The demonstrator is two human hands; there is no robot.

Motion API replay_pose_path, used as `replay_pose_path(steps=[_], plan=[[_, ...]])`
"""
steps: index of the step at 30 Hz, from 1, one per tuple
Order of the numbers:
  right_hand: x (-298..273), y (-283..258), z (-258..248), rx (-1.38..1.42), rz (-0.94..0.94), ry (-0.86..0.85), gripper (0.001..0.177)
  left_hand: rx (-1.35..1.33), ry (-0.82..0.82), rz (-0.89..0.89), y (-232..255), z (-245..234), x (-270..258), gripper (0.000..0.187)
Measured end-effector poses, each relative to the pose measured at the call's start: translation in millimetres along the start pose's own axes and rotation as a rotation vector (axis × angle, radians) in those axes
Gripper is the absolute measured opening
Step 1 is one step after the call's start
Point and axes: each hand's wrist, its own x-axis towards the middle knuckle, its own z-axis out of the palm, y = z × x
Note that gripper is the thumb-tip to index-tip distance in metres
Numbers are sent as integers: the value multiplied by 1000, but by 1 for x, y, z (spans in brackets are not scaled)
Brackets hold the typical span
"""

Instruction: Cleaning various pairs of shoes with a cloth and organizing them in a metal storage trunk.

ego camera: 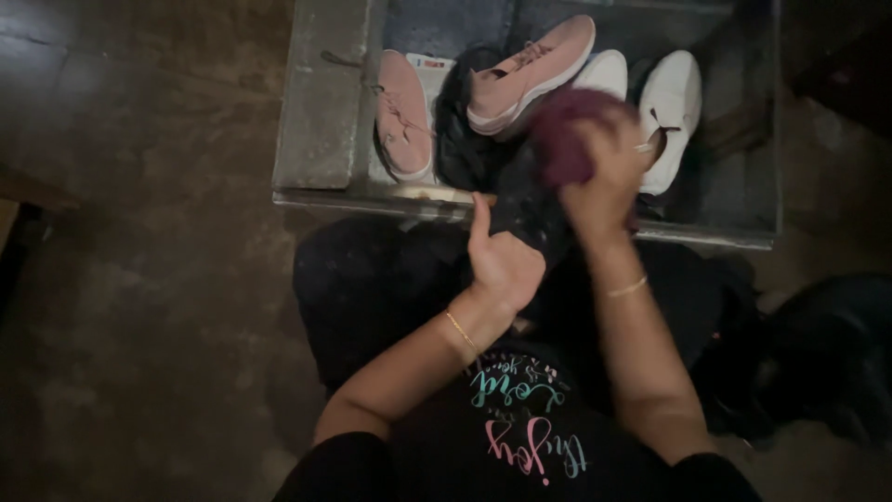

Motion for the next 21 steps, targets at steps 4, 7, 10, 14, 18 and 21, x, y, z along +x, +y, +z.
replay_pose_path(steps=[4,7,10,14,18,21], plan=[[-2,38,15,-35,181,185,39,20,-64,61,3,30,-11,60],[-36,28,14,33,238,197,39,20,-10,101,-4,8,5,58],[-77,-18,3,57,161,93,42,32,-5,110,-7,3,7,57],[-79,-73,-14,267,171,-1,38,18,-254,-76,0,-28,6,70],[-51,-46,-1,248,114,-34,36,2,-171,-84,2,-15,4,65],[-9,-10,9,-51,50,-53,47,91,52,46,2,11,3,60]])
